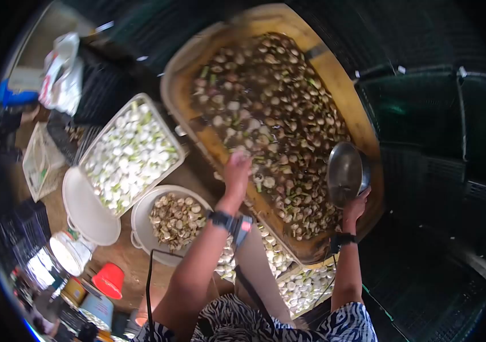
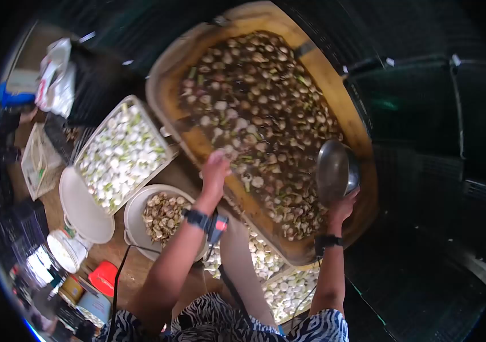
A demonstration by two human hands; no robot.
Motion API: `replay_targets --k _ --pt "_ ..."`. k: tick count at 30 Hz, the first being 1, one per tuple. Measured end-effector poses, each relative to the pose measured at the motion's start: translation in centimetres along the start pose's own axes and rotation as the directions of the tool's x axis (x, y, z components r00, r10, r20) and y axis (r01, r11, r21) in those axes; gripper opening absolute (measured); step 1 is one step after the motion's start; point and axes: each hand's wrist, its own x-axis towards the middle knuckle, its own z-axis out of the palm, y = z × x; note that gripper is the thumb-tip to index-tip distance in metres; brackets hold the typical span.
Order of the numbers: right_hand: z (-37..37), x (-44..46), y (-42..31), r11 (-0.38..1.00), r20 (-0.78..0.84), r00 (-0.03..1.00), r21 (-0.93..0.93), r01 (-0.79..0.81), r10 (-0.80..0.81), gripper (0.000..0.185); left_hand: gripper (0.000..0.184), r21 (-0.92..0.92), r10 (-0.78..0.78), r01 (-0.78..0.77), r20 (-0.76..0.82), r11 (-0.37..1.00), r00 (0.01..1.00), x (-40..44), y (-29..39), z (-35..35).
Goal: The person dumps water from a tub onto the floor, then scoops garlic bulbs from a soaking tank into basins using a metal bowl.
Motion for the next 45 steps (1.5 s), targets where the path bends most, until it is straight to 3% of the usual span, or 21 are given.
replay_targets --k 3,4,6,9,10,11,12,13,14,15,17,18,19,20,22,27,31,33,34,37,45 --pt "6.9 3.5 8.1 0.919 0.011 0.966 -0.312 -0.241 0.257 0.073 0.042 0.599 0.175 -0.129 -0.018 0.79 0.984 10.3 -3.9 4.5" --pt "9.0 3.9 10.3 0.916 0.02 0.958 -0.296 -0.269 0.287 0.074 0.05 0.543 0.089 -0.022 -0.099 0.84 0.991 11.2 -2.6 6.5" --pt "14.6 4.7 15.1 0.904 0.044 0.938 -0.287 -0.316 0.343 0.075 0.056 0.823 0.253 -0.01 -0.162 0.567 0.954 17.9 -6.9 5.9" --pt "22.7 5.3 21.2 0.92 0.174 0.934 -0.299 -0.253 0.313 0.073 0.076 0.877 0.088 0.067 -0.123 0.475 0.988 23.8 -9.1 3.2" --pt "24.4 5.1 20.1 0.976 -0.012 0.998 -0.211 0.051 -0.054 0.072 0.078 0.836 0.132 0.139 -0.244 0.53 0.961 26.2 -11.5 2.2" --pt "25.7 4.9 18.8 0.912 -0.218 0.889 -0.186 0.366 -0.401 0.071 0.08 0.783 0.168 0.204 -0.364 0.587 0.916 28.0 -14.3 1.4" --pt "26.3 4.9 16.7 0.914 -0.202 0.896 -0.184 0.361 -0.395 0.071 0.08 0.79 0.161 0.215 -0.366 0.574 0.917 28.3 -14.8 1.6" --pt "26.0 5.2 13.9 0.988 0.039 0.988 0.038 0.15 -0.152 0.071 0.081 0.778 0.09 0.147 -0.253 0.61 0.963 28.3 -14.6 1.7" --pt "26.2 5.6 12.3 0.975 0.319 0.946 0.188 -0.123 0.058 0.071 0.083 0.752 0.022 0.086 -0.133 0.654 0.991 28.1 -14.9 1.8" --pt "27.5 5.9 12.0 0.975 0.331 0.942 0.182 -0.127 0.06 0.071 0.083 0.755 0.014 0.098 -0.141 0.648 0.99 28.0 -15.9 1.7" --pt "30.2 6.4 11.2 0.905 0.444 0.892 0.342 -0.254 0.083 0.072 0.065 0.606 -0.06 -0.138 0.294 0.784 0.954 27.5 -17.7 2.2" --pt "31.1 6.5 10.6 0.89 0.358 0.933 0.438 -0.13 -0.04 0.073 0.065 0.61 -0.064 -0.132 0.289 0.781 0.955 26.5 -17.5 3.5" --pt "30.1 6.3 9.0 0.891 0.365 0.93 0.433 -0.132 -0.04 0.073 0.069 0.386 -0.36 0.262 0.208 0.885 0.91 24.9 -16.7 5.8" --pt "27.5 6.7 5.9 0.84 0.504 0.862 0.446 -0.31 0.051 0.073 0.073 0.104 -0.622 0.615 0.212 0.781 0.754 23.9 -16.5 7.4" --pt "26.9 6.7 3.9 0.705 0.691 0.723 0.5 -0.502 0.025 0.071 0.071 0.031 -0.597 0.612 0.261 0.791 0.758 24.4 -18.3 8.0" --pt "24.7 4.3 0.8 0.691 0.634 0.773 0.559 -0.459 0.0 0.065 0.051 -0.037 -0.492 0.563 0.442 0.825 0.75 23.3 -20.5 9.4" --pt "24.2 3.4 1.1 0.597 0.592 0.802 0.673 -0.437 -0.079 0.065 0.054 -0.035 -0.455 0.486 0.301 0.873 0.838 22.5 -20.4 10.5" --pt "24.7 3.2 2.7 0.628 0.464 0.861 0.738 -0.248 -0.206 0.066 0.061 -0.011 -0.416 0.443 0.322 0.897 0.851 19.4 -17.7 11.2" --pt "20.3 3.4 -0.1 0.625 0.601 0.793 0.657 -0.422 -0.097 0.068 0.063 0.004 -0.417 0.439 0.321 0.898 0.85 19.0 -17.3 11.2" --pt "16.3 3.1 -1.8 0.659 0.563 0.823 0.647 -0.383 -0.075 0.058 0.053 -0.025 -0.469 0.492 0.267 0.87 0.842 15.7 -14.3 11.8" --pt "5.2 1.3 -2.8 0.688 0.601 0.796 0.609 -0.395 -0.075 0.064 0.063 -0.087 -0.111 0.131 0.204 0.988 0.973 8.1 -13.0 11.7"
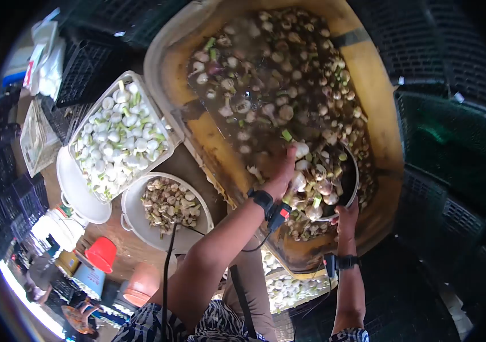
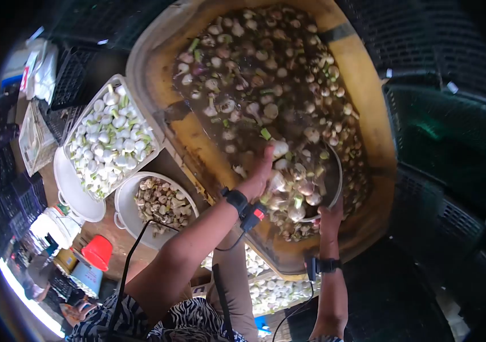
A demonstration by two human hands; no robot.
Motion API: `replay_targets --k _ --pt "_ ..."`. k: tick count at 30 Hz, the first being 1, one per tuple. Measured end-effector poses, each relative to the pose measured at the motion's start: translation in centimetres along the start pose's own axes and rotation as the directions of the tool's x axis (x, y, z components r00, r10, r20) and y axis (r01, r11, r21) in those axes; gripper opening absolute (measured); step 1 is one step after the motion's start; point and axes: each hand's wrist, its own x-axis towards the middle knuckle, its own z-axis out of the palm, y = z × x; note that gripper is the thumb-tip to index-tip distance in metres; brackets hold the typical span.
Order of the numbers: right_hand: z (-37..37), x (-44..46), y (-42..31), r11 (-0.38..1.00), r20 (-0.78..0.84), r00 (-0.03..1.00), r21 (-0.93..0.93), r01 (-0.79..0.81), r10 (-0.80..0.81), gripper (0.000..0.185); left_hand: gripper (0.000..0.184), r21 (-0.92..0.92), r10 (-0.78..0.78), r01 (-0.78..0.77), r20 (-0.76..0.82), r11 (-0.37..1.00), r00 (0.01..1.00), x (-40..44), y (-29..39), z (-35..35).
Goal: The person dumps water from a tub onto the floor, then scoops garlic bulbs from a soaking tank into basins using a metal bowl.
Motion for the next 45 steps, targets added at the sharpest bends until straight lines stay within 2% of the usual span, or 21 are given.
replay_targets --k 2,4,9,10,12,14,16,18,20,21,22,24,25,27,30,31,36,40,42,44,45 --pt "-1.1 -2.9 -2.3 0.999 0.012 0.999 -0.03 0.03 -0.03 0.065 0.061 -0.037 -0.087 0.088 0.024 0.995 0.996 -3.2 2.4 1.0" --pt "-1.3 -6.8 -5.7 0.998 -0.002 0.998 0.0 0.062 -0.062 0.065 0.062 0.025 0.023 -0.022 -0.034 0.999 0.999 -6.8 5.3 1.1" --pt "-0.7 -19.2 -11.4 0.967 0.047 0.973 -0.111 0.23 -0.226 0.07 0.046 -0.429 0.107 -0.111 -0.034 0.896 0.994 -19.6 12.7 -2.3" --pt "0.3 -21.3 -11.9 0.958 0.038 0.97 -0.156 0.242 -0.239 0.071 0.046 -0.45 0.168 -0.179 -0.065 0.875 0.984 -22.2 13.8 -4.0" --pt "2.5 -25.3 -12.4 0.935 0.118 0.954 -0.196 0.295 -0.276 0.075 0.046 -0.484 0.046 -0.096 -0.114 0.87 0.992 -26.0 13.9 -8.0" --pt "5.7 -30.0 -12.7 0.898 0.183 0.936 -0.276 0.344 -0.302 0.076 0.051 -0.527 0.163 -0.226 -0.165 0.819 0.973 -30.1 13.8 -13.2" --pt "8.8 -31.8 -9.9 0.753 0.298 0.857 -0.413 0.513 -0.421 0.073 0.05 -0.715 0.036 -0.152 -0.175 0.682 0.984 -32.6 10.7 -19.2" --pt "14.1 -33.4 -7.6 0.383 0.438 0.662 -0.568 0.728 -0.608 0.077 0.064 -0.722 0.09 -0.129 -0.092 0.68 0.992 -36.4 8.6 -25.9" --pt "20.6 -35.4 -6.1 0.313 0.454 0.707 -0.671 0.672 -0.543 0.075 0.069 -0.699 -0.036 -0.196 -0.302 0.688 0.953 -36.8 4.5 -31.5" --pt "23.7 -35.1 -5.3 0.265 0.493 0.678 -0.666 0.697 -0.545 0.075 0.048 -0.751 -0.238 -0.144 -0.376 0.645 0.896 -38.2 4.9 -34.0" --pt "27.0 -34.6 -4.1 0.221 0.529 0.65 -0.658 0.72 -0.545 0.074 0.06 -0.684 -0.372 -0.162 -0.563 0.712 0.739 -38.5 3.3 -36.1" --pt "32.9 -33.8 -1.7 0.09 0.593 0.69 -0.728 0.679 -0.415 0.075 0.075 -0.55 -0.381 -0.128 -0.71 0.825 0.593 -34.9 -6.5 -40.9" --pt "35.4 -34.5 -0.3 0.017 0.607 0.684 -0.743 0.669 -0.404 0.077 0.075 -0.569 -0.399 -0.136 -0.709 0.811 0.582 -35.9 -7.5 -42.2" --pt "38.1 -37.1 1.6 -0.055 0.612 0.704 -0.768 0.639 -0.36 0.08 0.088 -0.6 -0.518 0.103 -0.576 0.793 0.633 -37.3 -8.4 -44.4" --pt "37.6 -36.4 2.7 -0.088 0.682 0.624 -0.699 0.71 -0.382 0.079 0.087 -0.692 -0.532 0.038 -0.518 0.721 0.67 -38.2 -9.8 -45.8" --pt "37.6 -35.3 2.4 -0.103 0.671 0.64 -0.716 0.69 -0.373 0.077 0.071 -0.619 -0.533 0.036 -0.642 0.784 0.551 -38.6 -8.8 -45.2" --pt "39.9 -32.5 0.4 0.013 0.596 0.655 -0.735 0.678 -0.465 0.07 0.053 -0.492 -0.445 0.048 -0.739 0.869 0.506 -38.7 -6.5 -43.9" --pt "32.8 -33.2 -5.1 0.246 0.556 0.639 -0.621 0.745 -0.532 0.067 0.031 -0.17 -0.196 0.104 -0.741 0.98 0.643 -35.4 -5.3 -40.7" --pt "26.5 -31.7 -8.1 0.447 0.401 0.739 -0.607 0.657 -0.541 0.067 0.031 -0.212 -0.107 -0.117 -0.808 0.97 0.579 -35.0 1.5 -35.5" --pt "19.2 -28.5 -9.6 0.61 0.244 0.714 -0.385 0.693 -0.657 0.067 0.03 -0.022 0.111 -0.167 -0.662 0.986 0.741 -32.8 5.7 -30.4" --pt "15.5 -24.7 -8.8 0.571 0.132 0.672 -0.426 0.702 -0.729 0.067 0.031 -0.026 0.13 -0.177 -0.575 0.984 0.808 -31.8 9.0 -26.7"
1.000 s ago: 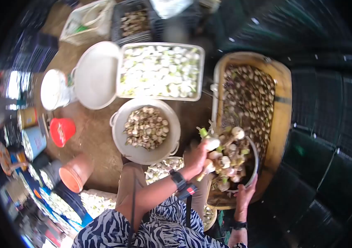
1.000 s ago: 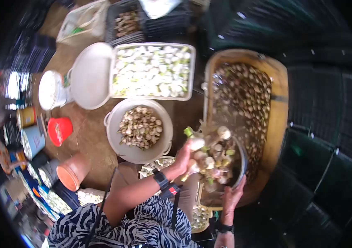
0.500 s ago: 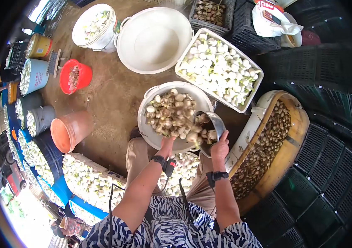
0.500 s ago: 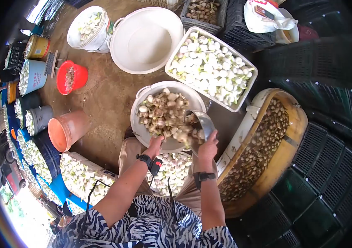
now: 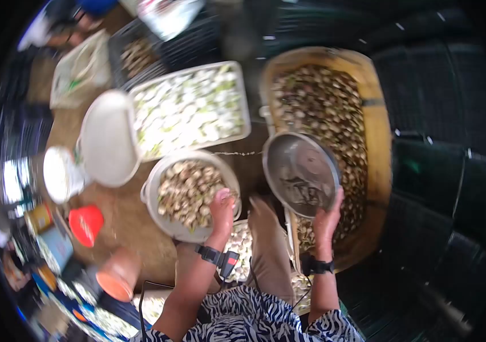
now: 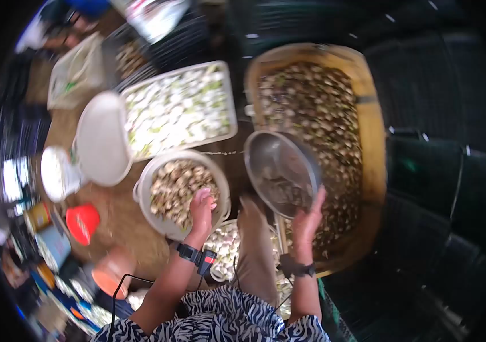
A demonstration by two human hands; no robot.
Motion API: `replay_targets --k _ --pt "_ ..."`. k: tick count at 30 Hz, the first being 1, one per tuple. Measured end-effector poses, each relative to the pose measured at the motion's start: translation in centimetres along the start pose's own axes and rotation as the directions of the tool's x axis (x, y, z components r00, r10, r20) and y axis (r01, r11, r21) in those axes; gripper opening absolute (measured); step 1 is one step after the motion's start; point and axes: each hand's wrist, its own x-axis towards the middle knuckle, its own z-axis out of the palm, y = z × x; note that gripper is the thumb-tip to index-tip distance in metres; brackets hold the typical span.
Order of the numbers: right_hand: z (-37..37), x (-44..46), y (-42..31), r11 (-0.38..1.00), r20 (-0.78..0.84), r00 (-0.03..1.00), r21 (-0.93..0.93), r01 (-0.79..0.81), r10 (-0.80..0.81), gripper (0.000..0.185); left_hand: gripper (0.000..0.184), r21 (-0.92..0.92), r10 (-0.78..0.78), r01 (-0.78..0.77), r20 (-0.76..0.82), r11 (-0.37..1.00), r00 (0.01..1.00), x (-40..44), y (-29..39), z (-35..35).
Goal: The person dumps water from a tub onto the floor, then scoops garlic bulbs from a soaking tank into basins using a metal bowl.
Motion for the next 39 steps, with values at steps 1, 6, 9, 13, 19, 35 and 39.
replay_targets --k 1,6,9,13,19,35,39 --pt "-2.0 1.8 5.2 0.998 -0.126 0.992 -0.051 0.025 -0.031 0.068 0.028 -0.007 0.042 -0.041 0.091 0.999 0.995 -0.5 1.7 4.4" --pt "-8.4 12.2 25.5 0.777 -0.348 0.845 -0.355 -0.521 0.407 0.069 0.032 0.087 0.016 -0.059 0.428 0.994 0.904 5.9 0.2 23.6" --pt "-7.3 17.5 32.9 0.626 -0.428 0.784 -0.474 -0.619 0.45 0.066 0.043 0.552 0.144 -0.345 0.375 0.759 0.916 14.4 -3.7 32.1" --pt "-1.7 24.4 40.7 0.63 -0.251 0.833 -0.557 -0.541 0.493 0.062 0.065 0.818 0.396 -0.492 0.362 0.299 0.844 25.3 -6.9 37.3" --pt "5.1 27.6 40.5 0.747 -0.097 0.974 -0.628 -0.219 0.204 0.069 0.08 0.907 0.175 -0.227 0.174 0.356 0.969 32.0 -9.4 37.8" --pt "11.9 16.3 43.4 0.895 0.383 0.809 -0.222 -0.387 0.445 0.066 0.082 0.737 -0.609 0.265 0.243 0.622 0.755 23.3 -18.0 37.6" --pt "9.7 13.3 41.7 0.767 0.441 0.696 0.027 -0.641 0.567 0.066 0.082 0.612 -0.612 0.34 0.311 0.714 0.727 20.4 -20.1 37.8"
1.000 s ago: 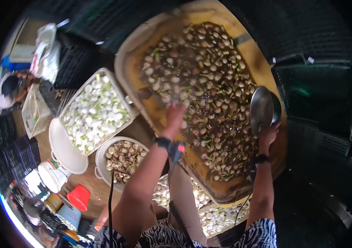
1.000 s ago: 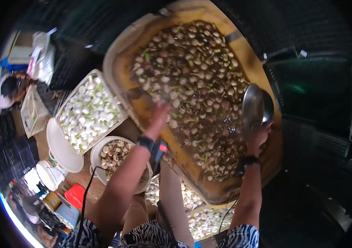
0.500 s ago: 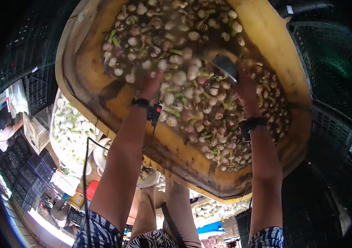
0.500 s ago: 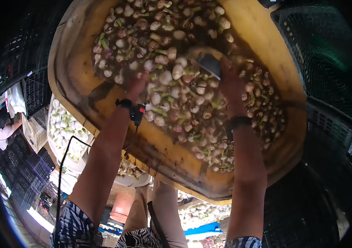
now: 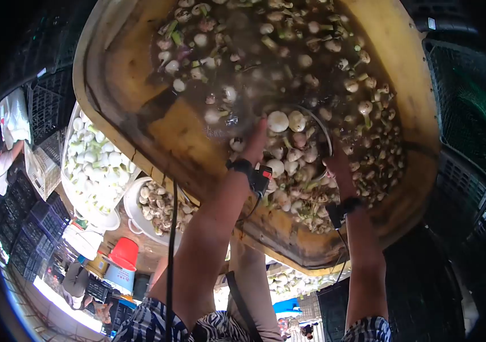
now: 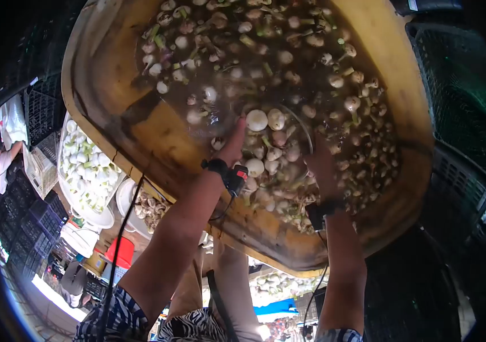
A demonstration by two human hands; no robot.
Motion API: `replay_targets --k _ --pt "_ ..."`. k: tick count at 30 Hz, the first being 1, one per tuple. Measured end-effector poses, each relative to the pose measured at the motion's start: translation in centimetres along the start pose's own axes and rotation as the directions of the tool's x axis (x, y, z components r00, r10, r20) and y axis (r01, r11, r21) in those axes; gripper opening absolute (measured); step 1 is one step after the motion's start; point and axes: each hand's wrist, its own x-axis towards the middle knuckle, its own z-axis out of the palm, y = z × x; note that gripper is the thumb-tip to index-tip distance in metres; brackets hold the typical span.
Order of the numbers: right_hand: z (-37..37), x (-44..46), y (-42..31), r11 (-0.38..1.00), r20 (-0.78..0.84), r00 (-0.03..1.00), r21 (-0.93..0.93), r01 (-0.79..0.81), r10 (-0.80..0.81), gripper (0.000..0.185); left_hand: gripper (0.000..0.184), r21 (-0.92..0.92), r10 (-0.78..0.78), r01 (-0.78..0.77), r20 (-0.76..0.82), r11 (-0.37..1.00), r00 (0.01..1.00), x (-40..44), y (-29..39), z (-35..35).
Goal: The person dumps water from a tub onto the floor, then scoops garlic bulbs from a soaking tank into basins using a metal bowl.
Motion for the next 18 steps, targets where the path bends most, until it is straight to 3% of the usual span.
replay_targets --k 1,2,4,5,7,8,10,12,14,15,16,18 --pt "0.5 0.2 1.9 0.986 -0.037 0.989 -0.091 0.14 -0.144 0.08 0.082 -0.035 -0.042 0.042 -0.013 0.999 0.999 -0.2 -0.6 0.5" --pt "0.5 0.2 3.8 0.986 -0.037 0.989 -0.095 0.14 -0.144 0.08 0.082 -0.038 -0.042 0.042 -0.011 0.998 0.999 -0.1 -1.4 0.7" --pt "-0.6 -1.6 2.9 0.992 -0.074 0.989 -0.011 0.129 -0.129 0.079 0.064 -0.121 0.248 -0.262 -0.118 0.958 0.962 0.3 -2.7 1.3" --pt "-1.5 -2.9 2.4 0.99 -0.074 0.988 -0.022 0.137 -0.139 0.079 0.056 -0.174 0.151 -0.189 -0.208 0.966 0.966 -0.9 -2.9 3.1" --pt "-3.4 -6.0 0.3 0.983 -0.021 1.0 0.185 0.014 -0.01 0.076 0.051 -0.207 0.233 -0.263 -0.158 0.942 0.959 -2.8 -2.7 4.1" --pt "-4.4 -7.3 -1.3 0.984 -0.023 0.999 0.178 0.029 -0.025 0.076 0.051 -0.239 0.289 -0.317 -0.145 0.918 0.946 -3.3 -2.8 4.7" --pt "-6.5 -10.0 -5.2 0.982 -0.007 0.991 0.133 -0.133 0.135 0.069 0.051 -0.248 0.316 -0.354 -0.179 0.902 0.932 -4.7 -2.6 6.1" --pt "-7.8 -11.6 -5.6 0.978 -0.005 0.995 0.187 -0.096 0.098 0.07 0.053 -0.238 0.377 -0.404 -0.153 0.883 0.914 -7.0 -1.7 6.8" --pt "-9.7 -14.4 -8.5 0.988 -0.098 0.993 0.144 -0.054 0.068 0.072 0.053 -0.224 0.102 -0.137 -0.162 0.965 0.981 -9.7 -0.6 7.8" --pt "-10.4 -16.3 -10.9 0.993 -0.145 0.984 0.073 -0.096 0.105 0.073 0.055 -0.027 0.279 -0.285 -0.135 0.958 0.951 -10.5 -0.1 7.6" --pt "-11.1 -17.6 -12.2 0.996 -0.152 0.986 0.061 -0.066 0.075 0.073 0.056 -0.125 0.029 -0.044 -0.119 0.991 0.992 -13.0 1.2 8.0" --pt "-12.2 -20.6 -14.5 0.997 -0.199 0.98 0.081 0.019 -0.003 0.073 0.053 -0.311 0.363 -0.368 -0.076 0.877 0.929 -17.7 2.6 8.1"
